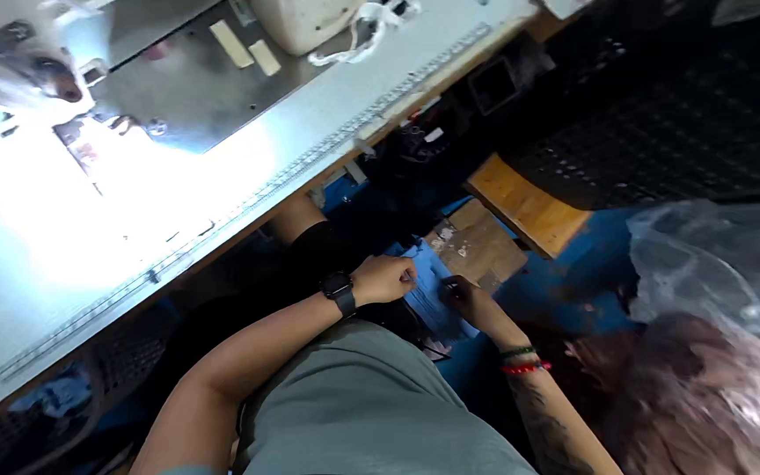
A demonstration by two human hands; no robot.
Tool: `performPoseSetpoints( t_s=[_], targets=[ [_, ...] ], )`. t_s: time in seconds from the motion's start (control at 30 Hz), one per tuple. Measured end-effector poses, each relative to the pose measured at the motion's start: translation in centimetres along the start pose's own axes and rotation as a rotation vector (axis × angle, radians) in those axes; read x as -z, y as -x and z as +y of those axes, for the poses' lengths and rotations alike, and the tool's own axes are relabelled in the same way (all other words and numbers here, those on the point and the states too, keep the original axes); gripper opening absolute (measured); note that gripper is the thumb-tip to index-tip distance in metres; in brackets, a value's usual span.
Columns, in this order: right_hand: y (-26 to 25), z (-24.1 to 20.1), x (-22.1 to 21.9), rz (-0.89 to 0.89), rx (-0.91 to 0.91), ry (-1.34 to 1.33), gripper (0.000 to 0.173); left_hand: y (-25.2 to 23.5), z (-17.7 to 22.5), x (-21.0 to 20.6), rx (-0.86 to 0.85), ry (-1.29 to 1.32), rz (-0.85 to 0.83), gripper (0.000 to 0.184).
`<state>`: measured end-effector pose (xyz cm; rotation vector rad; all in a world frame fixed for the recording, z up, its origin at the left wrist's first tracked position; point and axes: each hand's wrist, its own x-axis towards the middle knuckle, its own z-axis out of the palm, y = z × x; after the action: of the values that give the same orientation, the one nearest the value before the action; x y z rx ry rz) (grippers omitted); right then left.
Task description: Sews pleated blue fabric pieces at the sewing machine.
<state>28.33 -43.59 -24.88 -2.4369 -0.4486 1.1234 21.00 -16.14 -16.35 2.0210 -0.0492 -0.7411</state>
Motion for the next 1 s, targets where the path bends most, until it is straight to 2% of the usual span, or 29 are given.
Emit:
performPoseSetpoints(
  t_s=[0.07, 0.13, 0.23, 0.33, 0.43, 0.47, 0.53, 0.6, 0.63, 0.7, 0.77, 0.87, 1.0],
  targets=[
    [0.5, -2.2, 1.0, 0.023, -0.013, 0.179, 0.045, 4.0, -1.3, 1.5, -0.055, 0.17, 0.184, 0.032],
    [0.4, -4.6, 2.0, 0.064, 0.07, 0.252, 0.045, 9.2, -3.1, 2.3, -0.072, 0.294, 0.389, 0.03],
    [-0.2, -9.3, 3.5, 0.025, 0.295, 0.277, 0.043, 18.5, -6.1, 2.1, 0.095, 0.388, 0.685, 0.028],
    [-0.6, -15.2, 4.2, -0.106, 0.553, 0.319, 0.041, 29.0, -10.6, -1.2, 0.403, 0.395, 1.038, 0.027],
    [-0.6, -21.2, 4.0, -0.258, 0.722, 0.415, 0.042, 38.8, -14.2, -7.4, 0.844, 0.327, 1.318, 0.031],
    [-0.6, -22.9, 3.7, -0.296, 0.77, 0.448, 0.042, 41.3, -15.1, -10.3, 1.004, 0.308, 1.373, 0.032],
    [-0.6, -25.8, 2.6, -0.353, 0.875, 0.486, 0.041, 44.8, -16.2, -16.1, 1.273, 0.333, 1.383, 0.032],
    [-0.4, -28.1, 1.3, -0.422, 0.952, 0.507, 0.04, 45.7, -16.6, -21.7, 1.428, 0.471, 1.322, 0.033],
    [-0.2, -29.1, 0.6, -0.453, 0.981, 0.513, 0.04, 45.4, -16.6, -24.2, 1.451, 0.573, 1.275, 0.033],
    [0.2, -30.4, -0.9, -0.495, 1.014, 0.523, 0.04, 43.3, -17.0, -28.8, 1.42, 0.695, 1.229, 0.032],
    [0.7, -31.2, -2.3, -0.511, 1.039, 0.53, 0.039, 40.7, -18.2, -32.0, 1.335, 0.69, 1.264, 0.034],
    [1.4, -31.7, -3.9, -0.541, 1.055, 0.533, 0.039, 37.4, -19.6, -33.6, 1.367, 0.557, 1.325, 0.042],
    [1.7, -31.7, -4.7, -0.541, 1.076, 0.538, 0.038, 37.0, -20.6, -32.7, 1.397, 0.517, 1.39, 0.028]
  ],
)
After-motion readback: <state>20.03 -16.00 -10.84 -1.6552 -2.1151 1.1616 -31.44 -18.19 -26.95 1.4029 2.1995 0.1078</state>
